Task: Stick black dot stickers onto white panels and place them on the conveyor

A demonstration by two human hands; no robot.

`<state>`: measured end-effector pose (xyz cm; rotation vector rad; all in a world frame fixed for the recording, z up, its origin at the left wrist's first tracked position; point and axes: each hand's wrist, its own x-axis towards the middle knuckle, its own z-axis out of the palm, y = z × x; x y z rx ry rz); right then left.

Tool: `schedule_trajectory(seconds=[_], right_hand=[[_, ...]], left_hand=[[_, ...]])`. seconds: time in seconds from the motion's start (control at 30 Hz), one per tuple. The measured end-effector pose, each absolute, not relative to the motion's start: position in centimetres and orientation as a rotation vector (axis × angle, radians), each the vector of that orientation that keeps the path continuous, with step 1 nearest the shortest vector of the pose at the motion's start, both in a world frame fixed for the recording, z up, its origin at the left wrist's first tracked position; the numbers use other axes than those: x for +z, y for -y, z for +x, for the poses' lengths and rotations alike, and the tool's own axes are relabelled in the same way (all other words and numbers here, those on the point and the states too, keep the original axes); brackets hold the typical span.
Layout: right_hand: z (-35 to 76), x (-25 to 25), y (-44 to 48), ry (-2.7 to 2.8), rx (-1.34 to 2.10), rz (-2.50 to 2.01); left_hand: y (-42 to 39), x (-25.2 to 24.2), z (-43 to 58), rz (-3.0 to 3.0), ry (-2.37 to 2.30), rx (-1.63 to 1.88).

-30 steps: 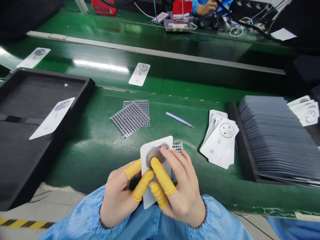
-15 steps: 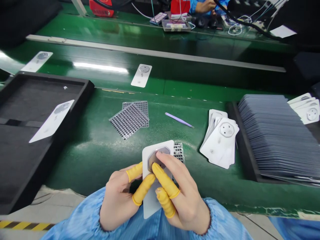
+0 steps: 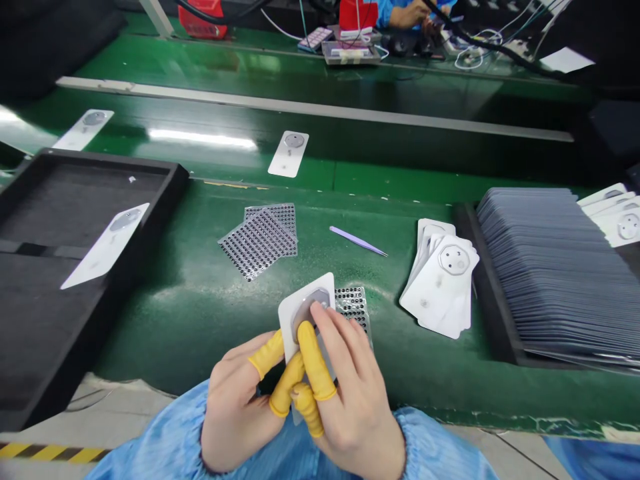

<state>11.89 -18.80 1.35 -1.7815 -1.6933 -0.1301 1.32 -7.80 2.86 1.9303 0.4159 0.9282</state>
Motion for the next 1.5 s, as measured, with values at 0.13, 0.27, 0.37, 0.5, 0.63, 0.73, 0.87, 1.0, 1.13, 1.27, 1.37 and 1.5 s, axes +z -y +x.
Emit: schedule_trajectory(seconds=[0.13, 0.27, 0.37, 0.5, 0.63, 0.73, 0.87, 1.0, 1.13, 1.27, 1.37, 1.5], right_hand=[[12.1, 0.4, 18.5, 1.607, 0.074, -1.746], [12.8, -0.1, 18.5, 1.362, 0.166, -1.675], [12.8, -0.4, 18.4, 0.928, 0.198, -1.643], [12.3, -0.3, 18.0, 0.730, 0.359, -1.593], [11.6, 0.0, 18.5, 0.731, 0.286, -1.623], [11.3, 0.0, 19.2, 0.784, 0.199, -1.689], [11.2, -0.3, 19.7, 0.852, 0.127, -1.694], [11.5, -0.6, 19.7, 0.821, 0.176, -1.724], [11.9, -0.7, 19.4, 0.799, 0.236, -1.645], [12.0, -0.5, 19.2, 0.758, 0.212, -1.608], [11.8, -0.7, 19.3, 0.790, 0.144, -1.657], [11.6, -1.3, 19.6, 0.882, -0.034, -1.766]], left_hand=[[7.4, 2.7, 1.5, 1.916, -0.508, 0.858], [6.9, 2.5, 1.7, 1.527, -0.544, 0.575], [6.9, 2.4, 1.7, 1.137, -0.513, 0.479], [6.6, 2.4, 1.6, 1.060, -0.459, 0.442], [6.0, 2.8, 1.4, 1.119, -0.494, 0.409], [5.6, 2.8, 1.1, 1.104, -0.495, 0.351], [5.7, 2.3, 0.6, 1.115, -0.503, 0.342], [6.0, 2.1, 0.7, 1.122, -0.549, 0.349], [6.3, 2.4, 1.6, 1.062, -0.538, 0.313], [6.3, 2.6, 2.5, 1.089, -0.538, 0.395], [6.2, 2.6, 2.7, 1.065, -0.540, 0.455], [6.0, 2.8, 2.8, 1.059, -0.554, 0.509]])
